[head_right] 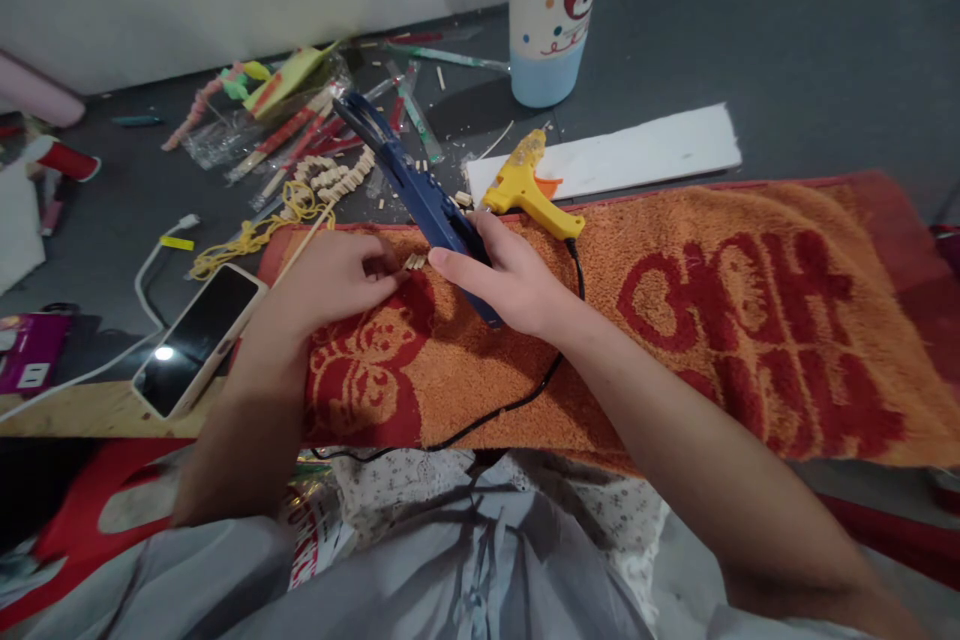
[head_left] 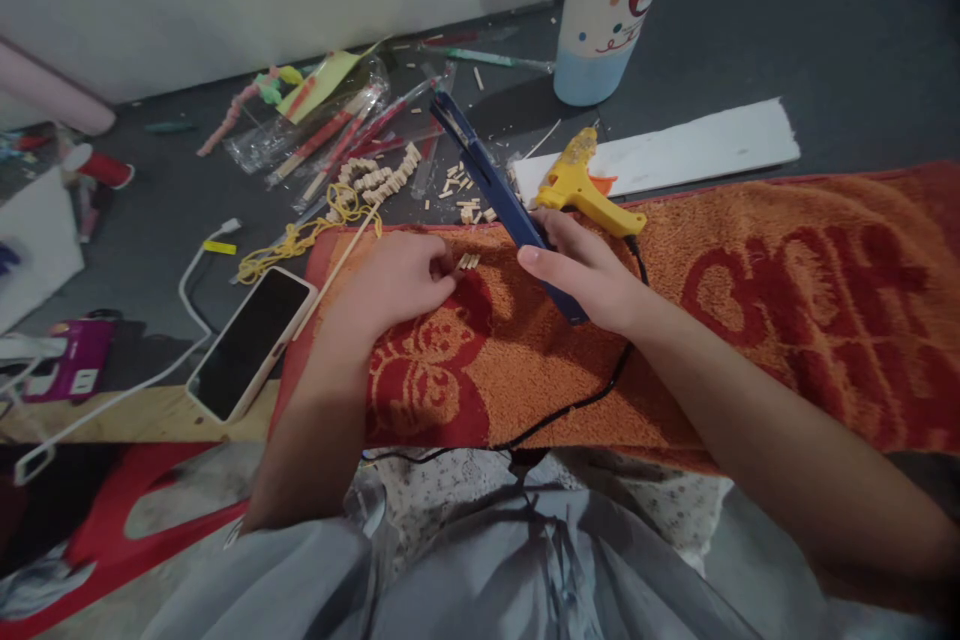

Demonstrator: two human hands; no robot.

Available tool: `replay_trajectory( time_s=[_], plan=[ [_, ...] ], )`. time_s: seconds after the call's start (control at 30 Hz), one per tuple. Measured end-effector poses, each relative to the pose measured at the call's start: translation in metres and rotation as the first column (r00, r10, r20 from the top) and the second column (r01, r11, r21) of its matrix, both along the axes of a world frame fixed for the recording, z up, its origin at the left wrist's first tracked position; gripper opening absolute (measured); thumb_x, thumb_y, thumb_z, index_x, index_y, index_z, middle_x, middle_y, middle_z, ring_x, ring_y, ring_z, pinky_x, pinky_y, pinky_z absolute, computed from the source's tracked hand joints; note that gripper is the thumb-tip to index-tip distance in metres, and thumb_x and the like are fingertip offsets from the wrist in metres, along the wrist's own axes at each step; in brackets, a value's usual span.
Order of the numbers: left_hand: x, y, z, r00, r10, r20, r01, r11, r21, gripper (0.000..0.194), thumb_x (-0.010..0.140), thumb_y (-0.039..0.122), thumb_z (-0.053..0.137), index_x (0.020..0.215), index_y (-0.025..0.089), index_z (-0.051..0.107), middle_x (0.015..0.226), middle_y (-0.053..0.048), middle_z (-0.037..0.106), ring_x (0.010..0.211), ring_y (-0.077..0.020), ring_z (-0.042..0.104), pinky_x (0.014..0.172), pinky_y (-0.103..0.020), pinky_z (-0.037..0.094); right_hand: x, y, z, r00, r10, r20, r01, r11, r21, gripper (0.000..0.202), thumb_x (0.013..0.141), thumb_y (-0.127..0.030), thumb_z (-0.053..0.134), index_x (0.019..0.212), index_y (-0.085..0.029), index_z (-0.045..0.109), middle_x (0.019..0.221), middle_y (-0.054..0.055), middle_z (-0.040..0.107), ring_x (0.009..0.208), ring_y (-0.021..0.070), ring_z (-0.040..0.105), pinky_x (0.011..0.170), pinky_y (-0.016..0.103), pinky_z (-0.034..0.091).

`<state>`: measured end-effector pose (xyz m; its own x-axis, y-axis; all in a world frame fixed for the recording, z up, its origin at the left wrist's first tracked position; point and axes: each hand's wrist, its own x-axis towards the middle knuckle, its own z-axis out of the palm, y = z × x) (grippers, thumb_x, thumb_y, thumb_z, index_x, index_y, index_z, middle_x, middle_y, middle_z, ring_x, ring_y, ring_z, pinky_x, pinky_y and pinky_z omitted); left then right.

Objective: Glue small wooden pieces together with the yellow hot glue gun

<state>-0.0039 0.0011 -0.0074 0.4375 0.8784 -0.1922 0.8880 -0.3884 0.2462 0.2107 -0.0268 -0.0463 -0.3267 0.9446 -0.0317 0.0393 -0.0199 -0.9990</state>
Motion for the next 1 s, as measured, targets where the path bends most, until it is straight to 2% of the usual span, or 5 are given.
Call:
replay_trajectory(
  time_s=[0.33, 0.73, 0.9, 1.0],
  plan=[
    [0.0002, 0.0005, -0.0009, 1.0, 0.001, -0.014, -0.001, 1.0, 0.002, 0.022, 0.074, 0.028, 0.053, 0.076, 0.016, 0.071, 0.075, -0.005, 0.073, 0.069, -0.0175, 0.062, 0.067, -0.03, 0.045, 0.0006, 0.0009, -0.0025, 1.0, -0.003, 0.017, 0.003, 1.0, 0.012, 0.043, 0.081, -0.061, 0.062, 0.097, -0.021, 0.056, 0.085, 0.001, 0.053, 0.086, 0.0182, 0.051, 0.074, 0.031, 0.04],
    [-0.001, 0.0009, -0.0014, 1.0, -0.003, 0.017, 0.003, 0.999, -0.032, 0.022, 0.074, 0.025, 0.053, 0.079, 0.015, 0.072, 0.081, -0.007, 0.073, 0.074, -0.02, 0.063, 0.07, -0.031, 0.044, 0.0008, 0.0006, -0.0036, 1.0, -0.012, 0.007, 0.012, 1.0, 0.007, 0.04, 0.082, -0.057, 0.063, 0.099, -0.021, 0.058, 0.084, 0.0, 0.054, 0.084, 0.0175, 0.051, 0.075, 0.03, 0.04],
    [-0.0045, 0.0015, -0.0035, 0.999, -0.02, 0.036, 0.019, 0.999, 0.028, 0.018, 0.075, 0.026, 0.053, 0.074, 0.016, 0.068, 0.073, -0.006, 0.07, 0.067, -0.0185, 0.06, 0.063, -0.031, 0.04, 0.0004, 0.0004, -0.0021, 1.0, -0.017, 0.02, 0.017, 1.0, -0.005, 0.044, 0.081, -0.059, 0.063, 0.102, -0.02, 0.058, 0.084, 0.001, 0.055, 0.084, 0.0177, 0.052, 0.074, 0.03, 0.041],
    [-0.0081, 0.0019, -0.0025, 0.998, 0.019, 0.055, -0.024, 0.994, 0.106, 0.016, 0.075, 0.029, 0.055, 0.067, 0.017, 0.064, 0.064, -0.003, 0.065, 0.059, -0.0161, 0.056, 0.057, -0.029, 0.036, 0.0002, 0.0004, -0.0023, 0.999, -0.017, 0.029, 0.017, 1.0, 0.005, 0.047, 0.081, -0.059, 0.062, 0.105, -0.019, 0.059, 0.086, 0.002, 0.056, 0.087, 0.019, 0.053, 0.075, 0.031, 0.042]
  ],
)
